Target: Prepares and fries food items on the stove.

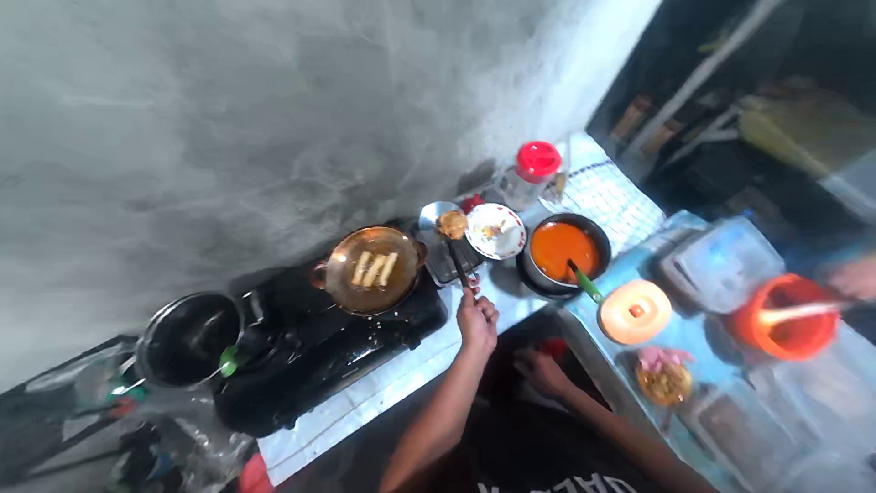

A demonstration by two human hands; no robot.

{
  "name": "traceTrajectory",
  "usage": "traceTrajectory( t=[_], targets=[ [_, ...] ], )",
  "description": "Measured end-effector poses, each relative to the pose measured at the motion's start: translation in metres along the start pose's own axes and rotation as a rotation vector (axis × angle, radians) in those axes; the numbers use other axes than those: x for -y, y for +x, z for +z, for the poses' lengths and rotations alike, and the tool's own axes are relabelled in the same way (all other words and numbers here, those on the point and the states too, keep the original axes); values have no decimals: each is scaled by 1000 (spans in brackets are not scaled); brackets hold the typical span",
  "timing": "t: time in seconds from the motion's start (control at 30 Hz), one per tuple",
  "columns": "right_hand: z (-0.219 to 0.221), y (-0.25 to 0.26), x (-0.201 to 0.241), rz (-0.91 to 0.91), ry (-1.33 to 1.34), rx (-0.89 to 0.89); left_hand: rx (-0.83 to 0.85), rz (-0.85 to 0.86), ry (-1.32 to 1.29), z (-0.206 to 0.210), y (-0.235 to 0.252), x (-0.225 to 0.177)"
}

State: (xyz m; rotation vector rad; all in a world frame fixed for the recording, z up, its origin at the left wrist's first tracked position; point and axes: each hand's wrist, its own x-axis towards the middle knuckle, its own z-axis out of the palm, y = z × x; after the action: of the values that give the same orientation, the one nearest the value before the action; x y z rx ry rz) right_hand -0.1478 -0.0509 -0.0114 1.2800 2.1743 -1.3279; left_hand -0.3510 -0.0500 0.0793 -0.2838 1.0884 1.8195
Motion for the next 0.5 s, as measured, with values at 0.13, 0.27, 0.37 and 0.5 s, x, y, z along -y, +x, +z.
traceTrajectory(
  t=[0.13, 0.27, 0.37, 0.5],
  targets=[
    [60, -90, -113, 419, 159, 217, 30, -4, 65, -40, 70, 30],
    [81, -165, -171, 633, 469, 152, 99, -2, 114, -52, 106, 37],
    [72, -189, -167, 708, 394, 111, 62, 8, 176, -54, 110, 36],
    [59, -197, -162, 717, 765, -343, -32, -40, 278, -48, 93, 45]
  ],
)
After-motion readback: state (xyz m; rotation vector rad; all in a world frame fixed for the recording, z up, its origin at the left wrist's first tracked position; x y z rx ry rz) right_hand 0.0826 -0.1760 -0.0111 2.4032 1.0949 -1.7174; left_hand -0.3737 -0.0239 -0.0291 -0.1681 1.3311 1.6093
